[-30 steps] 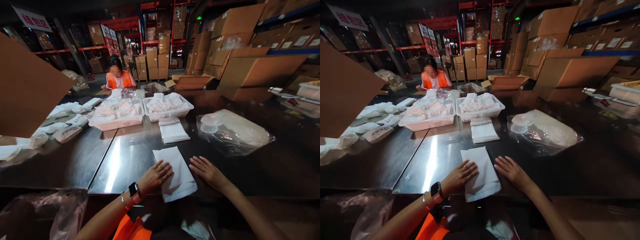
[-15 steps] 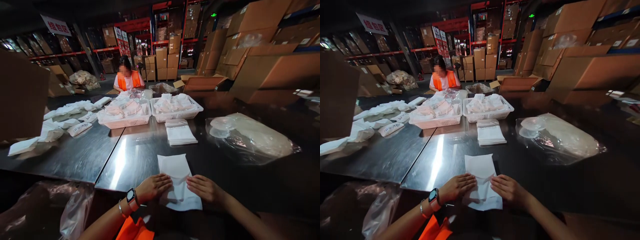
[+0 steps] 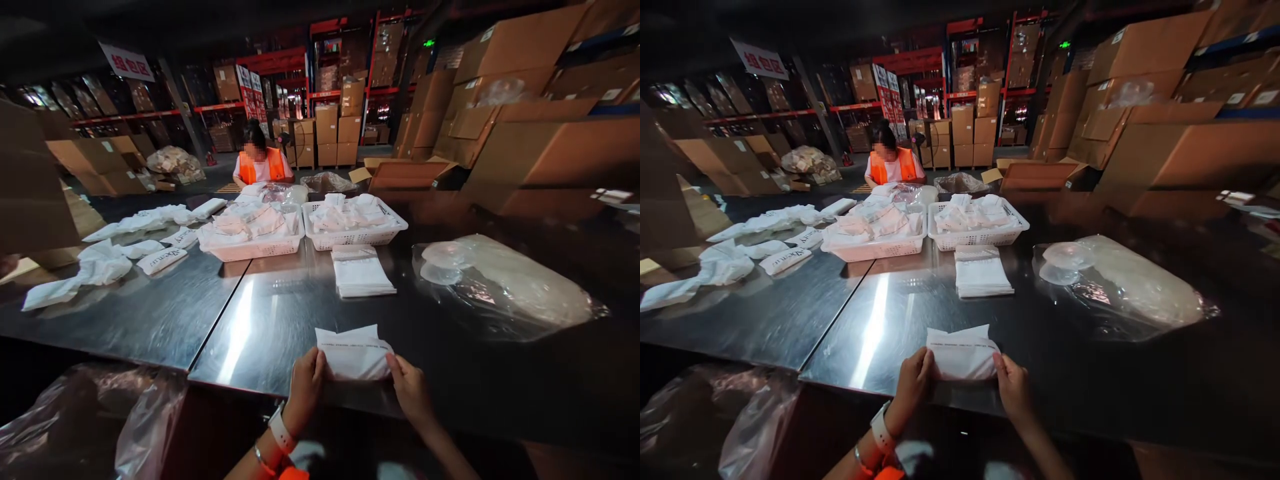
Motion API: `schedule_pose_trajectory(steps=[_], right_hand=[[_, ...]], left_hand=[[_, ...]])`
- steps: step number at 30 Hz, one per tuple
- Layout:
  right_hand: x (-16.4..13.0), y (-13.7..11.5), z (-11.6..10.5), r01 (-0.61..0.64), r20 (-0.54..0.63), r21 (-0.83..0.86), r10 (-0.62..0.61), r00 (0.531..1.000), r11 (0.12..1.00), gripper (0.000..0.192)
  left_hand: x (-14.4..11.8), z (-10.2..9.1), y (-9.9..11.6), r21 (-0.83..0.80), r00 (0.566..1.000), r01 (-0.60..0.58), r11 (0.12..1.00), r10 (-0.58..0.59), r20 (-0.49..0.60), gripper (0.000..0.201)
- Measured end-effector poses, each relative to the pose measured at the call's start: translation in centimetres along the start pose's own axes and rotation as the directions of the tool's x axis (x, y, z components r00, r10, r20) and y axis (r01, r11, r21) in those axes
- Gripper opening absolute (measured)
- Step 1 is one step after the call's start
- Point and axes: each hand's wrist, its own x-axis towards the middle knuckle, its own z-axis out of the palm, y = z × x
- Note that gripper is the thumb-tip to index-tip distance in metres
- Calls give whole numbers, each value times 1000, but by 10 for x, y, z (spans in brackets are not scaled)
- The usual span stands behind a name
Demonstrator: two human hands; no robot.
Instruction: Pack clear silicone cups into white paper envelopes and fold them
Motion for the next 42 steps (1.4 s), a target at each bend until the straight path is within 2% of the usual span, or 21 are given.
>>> schedule_pose_trajectory(steps=[5, 9, 11, 13, 17, 19, 21, 22, 24, 25, 26, 27, 29, 30, 31, 32, 34, 35, 36, 38, 42], right_hand=[[4, -6, 1, -32, 14, -17, 32, 999, 999, 67], [9, -6, 4, -59, 14, -53, 59, 998, 997, 71], [13, -5, 6, -80, 30, -86, 83, 996, 993, 71], [18, -4, 7, -103, 58, -131, 112, 992, 986, 70], [27, -3, 5, -106, 101, -179, 125, 987, 978, 65], [29, -3, 5, -98, 109, -182, 119, 987, 979, 63], [31, 1, 5, -85, 125, -193, 110, 986, 978, 62], [31, 4, 6, -74, 137, -200, 103, 985, 977, 62], [32, 12, 8, -46, 163, -222, 84, 983, 974, 64], [32, 16, 8, -28, 173, -242, 72, 982, 970, 67], [32, 19, 8, -3, 178, -269, 53, 983, 963, 69], [31, 21, 7, 30, 154, -309, 19, 988, 950, 71], [29, 19, 5, 115, 0, -433, -127, 992, 894, 67], [27, 15, 4, 180, -96, -502, -262, 960, 846, 59], [25, 10, 4, 265, -163, -561, -419, 893, 784, 47], [23, 4, 5, 377, -170, -600, -573, 802, 706, 39], [19, -4, 11, 628, -22, -585, -785, 620, 513, 47], [18, -6, 16, 718, 73, -546, -829, 555, 433, 52], [17, -5, 22, 769, 153, -513, -841, 519, 382, 56], [16, 2, 32, 793, 246, -501, -821, 515, 347, 62], [14, 25, 43, 780, 268, -501, -790, 551, 373, 76]], left_hand=[[-4, 2, 2, 48, 999, 9, 999, -7, -51, 49], [-6, 2, 2, 96, 999, -9, 995, 14, -48, 43], [-6, 3, 3, 170, 999, -17, 985, 24, -42, 41], [-6, 3, 4, 307, 999, -25, 951, 38, -37, 36], [-6, -1, 9, 563, 997, -19, 826, 58, -53, 21], [-3, -5, 17, 619, 981, -63, 783, 162, -105, 17], [3, -9, 29, 646, 916, -240, 725, 390, -96, 18], [7, -9, 37, 646, 853, -384, 660, 522, -26, 21], [18, -8, 51, 575, 677, -671, 468, 703, 218, 26], [23, -6, 56, 518, 595, -765, 383, 726, 343, 27], [28, -3, 59, 470, 541, -819, 329, 714, 444, 28], [33, 0, 60, 441, 514, -845, 303, 687, 514, 32], [39, 7, 54, 432, 525, -846, 312, 633, 570, 41], [41, 10, 49, 434, 534, -841, 323, 622, 573, 44], [41, 13, 44, 433, 539, -839, 331, 621, 569, 46], [42, 16, 38, 432, 541, -837, 335, 627, 561, 47], [41, 19, 29, 427, 535, -840, 335, 641, 551, 46], [41, 21, 26, 422, 528, -844, 330, 643, 555, 45], [41, 21, 23, 417, 522, -849, 324, 642, 562, 45], [40, 19, 22, 412, 513, -855, 315, 634, 579, 45], [33, 3, 20, 404, 505, -860, 313, 640, 579, 50]])
